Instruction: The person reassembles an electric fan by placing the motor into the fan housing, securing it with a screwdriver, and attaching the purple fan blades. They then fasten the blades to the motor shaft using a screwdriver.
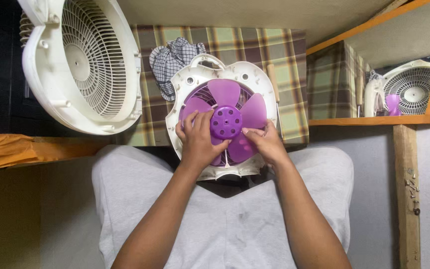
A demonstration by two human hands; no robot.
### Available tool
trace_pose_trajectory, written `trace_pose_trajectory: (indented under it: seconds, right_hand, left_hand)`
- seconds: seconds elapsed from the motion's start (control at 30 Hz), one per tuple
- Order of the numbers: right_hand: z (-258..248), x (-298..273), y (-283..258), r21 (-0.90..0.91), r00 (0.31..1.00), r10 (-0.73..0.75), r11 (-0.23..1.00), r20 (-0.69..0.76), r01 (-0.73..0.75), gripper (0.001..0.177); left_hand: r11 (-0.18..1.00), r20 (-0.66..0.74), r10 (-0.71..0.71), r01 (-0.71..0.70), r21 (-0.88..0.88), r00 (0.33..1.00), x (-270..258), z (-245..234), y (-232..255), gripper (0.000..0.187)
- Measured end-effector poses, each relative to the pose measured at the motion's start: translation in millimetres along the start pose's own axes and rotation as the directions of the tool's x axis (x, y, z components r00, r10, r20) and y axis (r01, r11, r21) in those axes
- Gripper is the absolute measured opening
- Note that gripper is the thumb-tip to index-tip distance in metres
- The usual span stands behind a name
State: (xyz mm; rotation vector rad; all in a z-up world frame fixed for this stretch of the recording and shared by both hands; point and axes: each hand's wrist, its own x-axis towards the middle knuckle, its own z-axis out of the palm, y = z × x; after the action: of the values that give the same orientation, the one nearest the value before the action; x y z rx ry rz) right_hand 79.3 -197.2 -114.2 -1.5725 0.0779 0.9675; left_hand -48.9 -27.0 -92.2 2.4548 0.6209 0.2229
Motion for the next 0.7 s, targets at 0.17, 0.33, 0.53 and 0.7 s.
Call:
trace_pose_trajectory:
  seconds: [0.17, 0.33, 0.53, 0.7]
  right_hand:
    - [0, 6, 6, -0.052, 0.998, 0.042, 0.998, -0.044, -0.045, 0.09]
    - [-1, 6, 1, -0.08, 1.0, -0.011, 0.997, -0.017, 0.01, 0.097]
    - [2, 3, -9, -0.099, 0.997, 0.05, 0.994, -0.062, -0.056, 0.098]
    - [2, 5, -8, -0.085, 0.999, 0.027, 0.996, -0.039, -0.03, 0.094]
  left_hand:
    - [1.0, 0.008, 0.002, -0.003, 0.029, 1.0, -1, 0, 3, 0.095]
    - [0.999, -0.004, -0.003, 0.004, 0.039, 1.0, 1, 0, 2, 0.096]
    - [0.998, 0.015, -0.057, 0.057, 0.006, 0.998, 4, -3, 4, 0.094]
    - [0.997, 0.025, -0.07, 0.069, 0.025, 0.997, 6, -4, 4, 0.094]
